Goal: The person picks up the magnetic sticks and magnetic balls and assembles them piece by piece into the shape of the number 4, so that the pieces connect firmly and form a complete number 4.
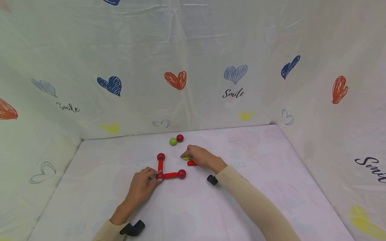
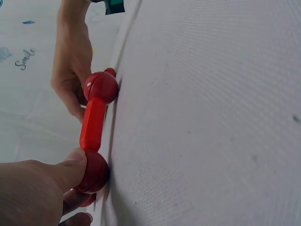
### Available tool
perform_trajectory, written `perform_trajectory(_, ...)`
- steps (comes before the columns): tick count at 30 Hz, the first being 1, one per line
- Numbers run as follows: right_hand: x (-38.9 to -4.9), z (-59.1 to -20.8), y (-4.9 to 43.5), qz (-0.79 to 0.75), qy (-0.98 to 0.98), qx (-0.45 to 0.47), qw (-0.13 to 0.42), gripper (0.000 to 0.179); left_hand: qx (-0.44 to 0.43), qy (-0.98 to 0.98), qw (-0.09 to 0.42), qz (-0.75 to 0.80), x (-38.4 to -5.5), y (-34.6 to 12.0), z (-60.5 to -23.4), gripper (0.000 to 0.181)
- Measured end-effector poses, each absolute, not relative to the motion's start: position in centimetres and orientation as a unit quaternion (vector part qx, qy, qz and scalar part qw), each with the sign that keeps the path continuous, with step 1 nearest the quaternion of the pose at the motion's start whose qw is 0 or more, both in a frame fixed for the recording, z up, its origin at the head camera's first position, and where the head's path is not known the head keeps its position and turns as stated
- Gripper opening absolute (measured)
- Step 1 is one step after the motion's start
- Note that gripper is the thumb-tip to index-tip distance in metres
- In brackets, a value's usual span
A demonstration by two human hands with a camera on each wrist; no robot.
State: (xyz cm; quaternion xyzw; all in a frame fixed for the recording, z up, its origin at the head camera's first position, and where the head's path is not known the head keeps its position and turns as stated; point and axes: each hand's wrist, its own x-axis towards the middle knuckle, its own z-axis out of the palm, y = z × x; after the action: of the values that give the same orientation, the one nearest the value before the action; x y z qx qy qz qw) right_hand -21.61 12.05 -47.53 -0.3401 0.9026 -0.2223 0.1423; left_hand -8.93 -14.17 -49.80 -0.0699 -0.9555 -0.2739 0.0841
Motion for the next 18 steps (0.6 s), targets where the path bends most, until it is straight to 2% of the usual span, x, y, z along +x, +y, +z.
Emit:
perform_trajectory(10, -22.0, -47.2, 11.9, -0.209, 0.9, -0.355, 0.143, 0.028, -0.067, -0.957, 0.095, -0.267, -8.8, -15.1, -49.9, 0.035)
perform_trajectory(18, -21.2, -47.5, 11.6, -0.321, 0.901, -0.279, 0.079, 0.029, -0.065, -0.956, 0.086, -0.274, -8.7, -15.5, -50.0, 0.034)
